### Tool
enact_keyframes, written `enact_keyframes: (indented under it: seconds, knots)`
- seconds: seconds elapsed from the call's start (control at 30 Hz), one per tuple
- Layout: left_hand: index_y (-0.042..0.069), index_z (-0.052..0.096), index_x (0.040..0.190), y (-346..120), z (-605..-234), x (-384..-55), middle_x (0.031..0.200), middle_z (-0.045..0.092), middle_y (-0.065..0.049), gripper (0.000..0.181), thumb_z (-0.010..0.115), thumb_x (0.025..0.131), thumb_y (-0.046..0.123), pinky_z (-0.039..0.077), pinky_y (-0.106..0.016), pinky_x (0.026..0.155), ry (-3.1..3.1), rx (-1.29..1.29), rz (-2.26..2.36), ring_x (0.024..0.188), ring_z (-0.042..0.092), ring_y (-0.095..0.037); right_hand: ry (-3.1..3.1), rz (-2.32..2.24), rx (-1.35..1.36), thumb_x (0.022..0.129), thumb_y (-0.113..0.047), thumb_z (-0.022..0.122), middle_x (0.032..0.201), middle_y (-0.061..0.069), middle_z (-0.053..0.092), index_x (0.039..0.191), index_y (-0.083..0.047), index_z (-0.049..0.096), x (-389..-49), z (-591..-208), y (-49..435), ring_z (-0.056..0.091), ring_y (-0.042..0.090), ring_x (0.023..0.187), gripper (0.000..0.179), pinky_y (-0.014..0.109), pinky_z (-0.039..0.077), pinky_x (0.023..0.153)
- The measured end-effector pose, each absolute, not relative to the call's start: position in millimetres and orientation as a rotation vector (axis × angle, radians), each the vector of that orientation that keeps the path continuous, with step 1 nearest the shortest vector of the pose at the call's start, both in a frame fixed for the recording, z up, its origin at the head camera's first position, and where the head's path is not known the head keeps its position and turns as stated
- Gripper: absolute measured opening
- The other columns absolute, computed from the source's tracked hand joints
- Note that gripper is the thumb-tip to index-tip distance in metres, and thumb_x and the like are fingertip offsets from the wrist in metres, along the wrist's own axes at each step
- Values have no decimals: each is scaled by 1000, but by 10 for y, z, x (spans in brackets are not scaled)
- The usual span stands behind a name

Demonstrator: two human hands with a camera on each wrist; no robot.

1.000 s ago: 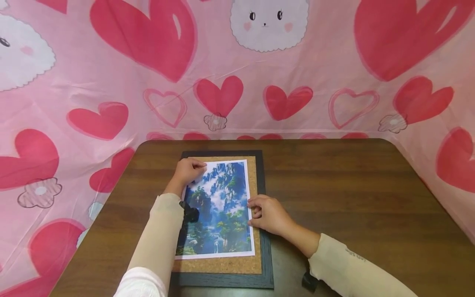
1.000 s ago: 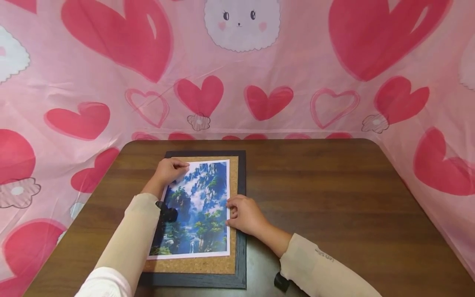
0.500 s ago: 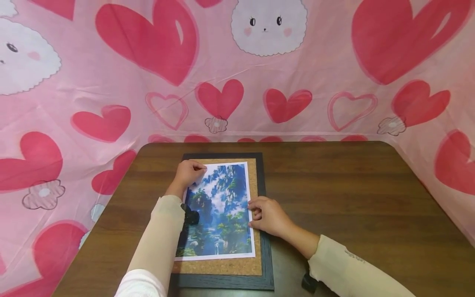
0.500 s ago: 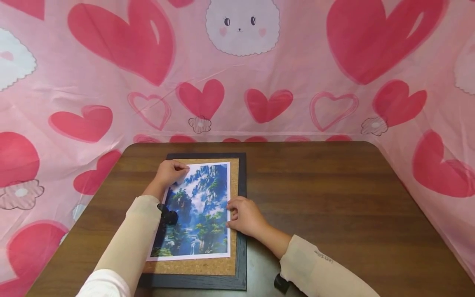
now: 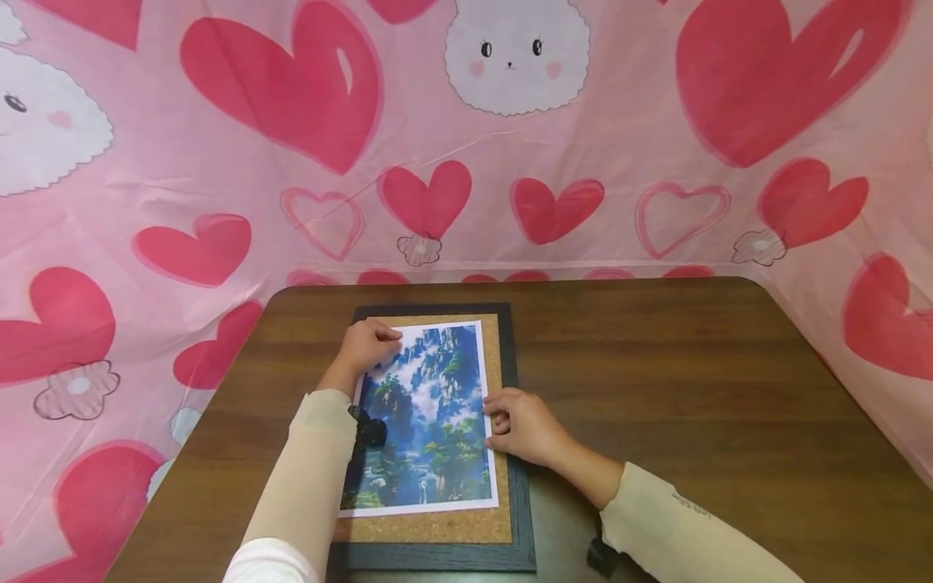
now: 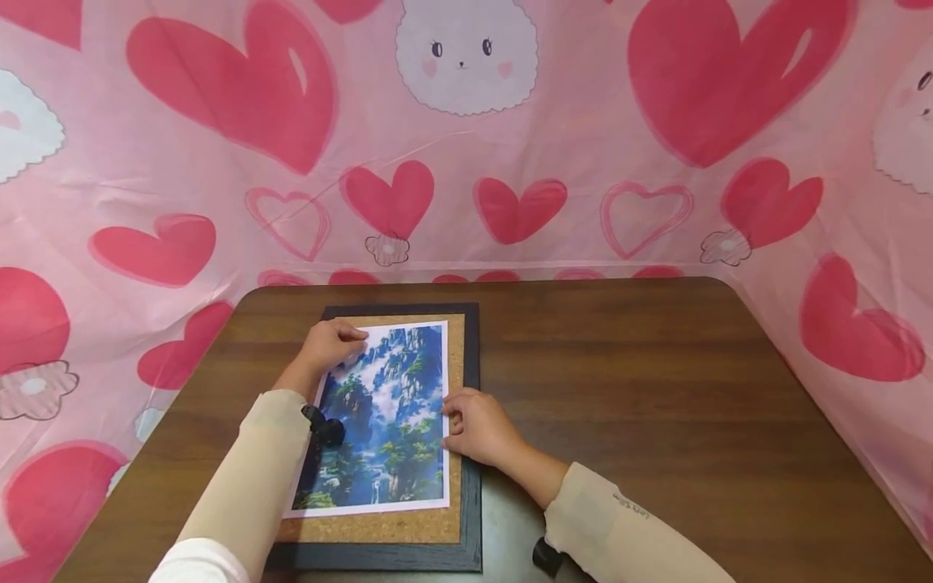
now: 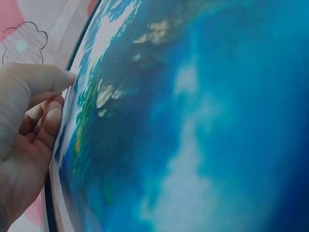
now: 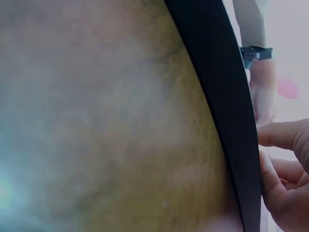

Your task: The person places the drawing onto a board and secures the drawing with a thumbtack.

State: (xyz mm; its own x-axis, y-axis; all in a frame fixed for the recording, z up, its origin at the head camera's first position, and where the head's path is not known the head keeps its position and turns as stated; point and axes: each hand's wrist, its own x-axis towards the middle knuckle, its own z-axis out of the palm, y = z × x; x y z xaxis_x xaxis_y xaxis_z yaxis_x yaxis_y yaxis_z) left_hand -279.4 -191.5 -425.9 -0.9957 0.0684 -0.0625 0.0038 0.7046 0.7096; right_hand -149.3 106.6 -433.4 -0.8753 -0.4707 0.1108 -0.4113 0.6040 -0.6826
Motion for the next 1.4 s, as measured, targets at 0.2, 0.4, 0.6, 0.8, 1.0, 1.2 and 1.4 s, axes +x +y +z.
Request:
enact_keyframes:
  seconds: [0.2, 0.4, 0.6, 0.8, 1.0, 1.2, 1.4]
  knots:
    - [8, 76, 108, -1926, -4249, -2780, 112, 59, -11, 23, 73, 89, 21, 56, -39, 79, 2816, 94, 1153, 99, 53, -28, 2702, -1149, -760, 74, -6, 84, 123, 12, 62, 108, 3, 70, -1508, -4317, 1088, 64, 12, 83, 37, 23, 53, 71]
    - [9, 74, 112, -1963, -4218, -2768, 108, 58, -11, 32, 79, 84, 23, 55, -38, 79, 2777, 77, 1120, 95, 52, -27, 2532, -1228, -814, 78, -5, 81, 125, 15, 58, 114, 4, 67, -1535, -4322, 1177, 66, 17, 90, 40, 23, 55, 75]
    - [8, 75, 111, -2032, -4198, -2697, 92, 62, -9, 35, 83, 79, 20, 54, -39, 73, 2788, 283, 1021, 84, 53, -25, 2410, -1357, -767, 81, -8, 79, 109, 11, 62, 117, 3, 65, -1510, -4336, 1233, 68, 21, 93, 40, 26, 56, 78]
    - [5, 75, 109, -2109, -4126, -2550, 104, 62, -11, 34, 84, 78, 14, 53, -49, 83, 2781, 492, 1007, 97, 59, -30, 2297, -1542, -659, 81, -6, 79, 107, 14, 63, 119, 3, 64, -1489, -4278, 1327, 67, 23, 92, 42, 28, 56, 78]
    - [2, 74, 106, -2188, -4070, -2404, 101, 62, -13, 31, 83, 78, 11, 54, -43, 75, 2832, 587, 1018, 91, 59, -31, 2486, -1530, -602, 80, -10, 81, 105, 11, 63, 119, -1, 66, -1500, -4184, 1531, 65, 20, 89, 42, 29, 56, 77]
    - [2, 74, 107, -2282, -3977, -2256, 111, 60, -14, 31, 82, 79, 10, 54, -45, 76, 2905, 547, 1068, 92, 58, -33, 2720, -1445, -565, 81, -13, 81, 109, 12, 65, 119, -4, 66, -1525, -4080, 1816, 63, 20, 92, 42, 37, 56, 82]
    - [2, 74, 108, -2439, -3903, -2057, 109, 60, -11, 32, 82, 77, 6, 55, -46, 75, 2999, 532, 1086, 94, 61, -34, 2887, -1404, -588, 84, -18, 79, 116, 7, 65, 122, -10, 65, -1501, -4003, 2172, 65, 23, 98, 41, 45, 53, 85]
